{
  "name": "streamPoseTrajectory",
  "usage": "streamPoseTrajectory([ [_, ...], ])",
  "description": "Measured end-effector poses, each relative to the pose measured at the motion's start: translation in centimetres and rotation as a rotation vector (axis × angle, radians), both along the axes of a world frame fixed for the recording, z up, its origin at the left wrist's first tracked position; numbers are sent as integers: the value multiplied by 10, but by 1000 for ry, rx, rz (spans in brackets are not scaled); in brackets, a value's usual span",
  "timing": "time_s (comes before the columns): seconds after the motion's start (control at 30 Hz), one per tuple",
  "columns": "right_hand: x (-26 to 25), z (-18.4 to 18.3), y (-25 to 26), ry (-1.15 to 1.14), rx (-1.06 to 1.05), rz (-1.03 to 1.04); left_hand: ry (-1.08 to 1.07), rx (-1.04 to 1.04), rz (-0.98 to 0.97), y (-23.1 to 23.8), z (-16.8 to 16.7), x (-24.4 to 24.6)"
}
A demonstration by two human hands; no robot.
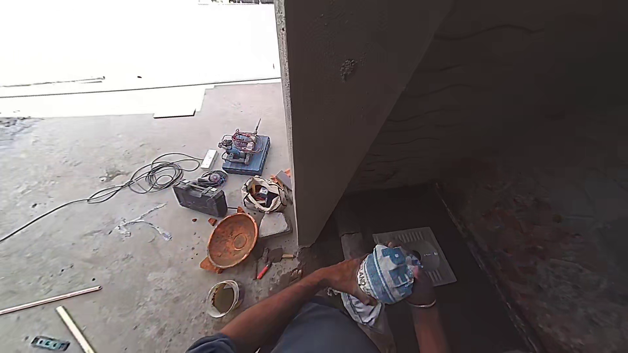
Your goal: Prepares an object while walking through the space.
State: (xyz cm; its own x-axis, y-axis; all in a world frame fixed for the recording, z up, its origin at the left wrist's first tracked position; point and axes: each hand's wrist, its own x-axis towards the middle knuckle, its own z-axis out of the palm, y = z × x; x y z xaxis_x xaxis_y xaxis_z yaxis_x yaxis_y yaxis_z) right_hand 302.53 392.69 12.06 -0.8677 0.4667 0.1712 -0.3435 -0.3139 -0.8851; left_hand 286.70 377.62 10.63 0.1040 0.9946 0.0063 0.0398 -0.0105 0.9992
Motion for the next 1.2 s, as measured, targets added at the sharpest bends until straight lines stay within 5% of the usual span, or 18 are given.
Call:
streamPoseTrajectory([
  [0.33,11,-4,-30,-32,-69,-92,50,34,-217,-2,8,-37],
  [0.57,-24,25,-61,-311,-20,-533,120,-40,-314,-14,53,-68],
  [0.77,-65,45,-67,-525,41,-720,133,-13,-254,-22,34,-74],
  [0.9,-70,51,-60,-533,46,-560,92,23,-145,-22,-8,-66],
  [1.1,-61,18,-57,-406,-69,-201,175,-2,-131,-34,-17,-82],
  [1.2,-60,23,-66,-417,-156,-180,166,-18,-148,-39,-21,-86],
])
